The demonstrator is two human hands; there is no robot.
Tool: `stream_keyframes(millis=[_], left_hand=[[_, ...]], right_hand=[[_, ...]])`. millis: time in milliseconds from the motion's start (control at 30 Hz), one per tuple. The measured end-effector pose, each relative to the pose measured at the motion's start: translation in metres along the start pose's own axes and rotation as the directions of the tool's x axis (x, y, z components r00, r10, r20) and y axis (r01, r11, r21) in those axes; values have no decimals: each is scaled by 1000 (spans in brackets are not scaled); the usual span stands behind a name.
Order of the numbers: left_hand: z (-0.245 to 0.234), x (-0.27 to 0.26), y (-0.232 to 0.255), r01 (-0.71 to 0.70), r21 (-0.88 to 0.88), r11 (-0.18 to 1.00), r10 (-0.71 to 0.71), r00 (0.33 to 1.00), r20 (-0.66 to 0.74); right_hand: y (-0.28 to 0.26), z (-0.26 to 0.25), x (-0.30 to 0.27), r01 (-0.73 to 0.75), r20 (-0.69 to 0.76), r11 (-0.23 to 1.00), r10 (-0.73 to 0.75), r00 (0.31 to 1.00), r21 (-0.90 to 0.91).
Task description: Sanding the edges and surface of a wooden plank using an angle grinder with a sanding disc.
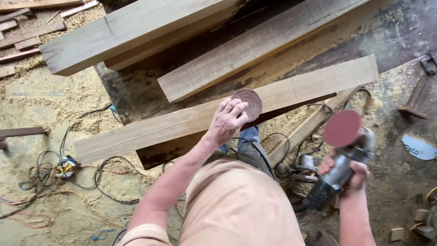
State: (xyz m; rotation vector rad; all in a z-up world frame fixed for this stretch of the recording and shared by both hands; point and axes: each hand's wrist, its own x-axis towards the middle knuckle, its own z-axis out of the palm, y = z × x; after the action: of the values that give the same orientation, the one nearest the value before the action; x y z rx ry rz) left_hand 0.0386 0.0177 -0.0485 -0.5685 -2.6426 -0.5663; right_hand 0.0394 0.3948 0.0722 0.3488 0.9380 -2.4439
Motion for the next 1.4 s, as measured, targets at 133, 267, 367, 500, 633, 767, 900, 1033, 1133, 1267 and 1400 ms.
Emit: stream_keyframes(millis=[133, 267, 367, 500, 633, 767, 900, 1033, 1133, 1267, 1400], left_hand=[[2, -12, 10, 48, -97, 994, -49, 999, -7], [1, -18, 3, 101, -40, 994, -105, 987, -118], [8, -24, 3, 129, -33, 991, -132, 982, -136], [21, -30, 3, 161, -63, 985, -169, 975, -147], [27, -32, 1, 160, -62, 985, -169, 971, -170], [23, -32, 1, 163, -19, 986, -164, 974, -154], [27, -34, 1, 172, -18, 985, -173, 975, -139], [26, -32, 0, 159, -22, 987, -161, 981, -113], [23, -29, 0, 157, -15, 987, -158, 983, -90], [14, -29, 1, 168, -6, 986, -168, 984, -62], [14, -28, 1, 173, -16, 985, -174, 984, -40]], right_hand=[[17, -54, 20, -290, 57, 956, 292, 955, -49], [37, -8, 52, -342, 112, 933, 353, 929, -111], [62, -23, 65, -386, 62, 907, 400, 914, -167], [73, -27, 84, -424, 106, 887, 447, 888, -181], [75, -26, 92, -460, 80, 864, 483, 872, -205], [75, -25, 96, -470, 58, 848, 497, 866, -246], [73, -22, 101, -462, 79, 848, 495, 865, -260], [74, -19, 100, -467, 74, 849, 497, 865, -247], [75, -22, 99, -468, 68, 850, 496, 866, -240], [77, -21, 100, -472, 78, 853, 499, 863, -224], [75, -17, 99, -462, 77, 862, 486, 871, -211]])
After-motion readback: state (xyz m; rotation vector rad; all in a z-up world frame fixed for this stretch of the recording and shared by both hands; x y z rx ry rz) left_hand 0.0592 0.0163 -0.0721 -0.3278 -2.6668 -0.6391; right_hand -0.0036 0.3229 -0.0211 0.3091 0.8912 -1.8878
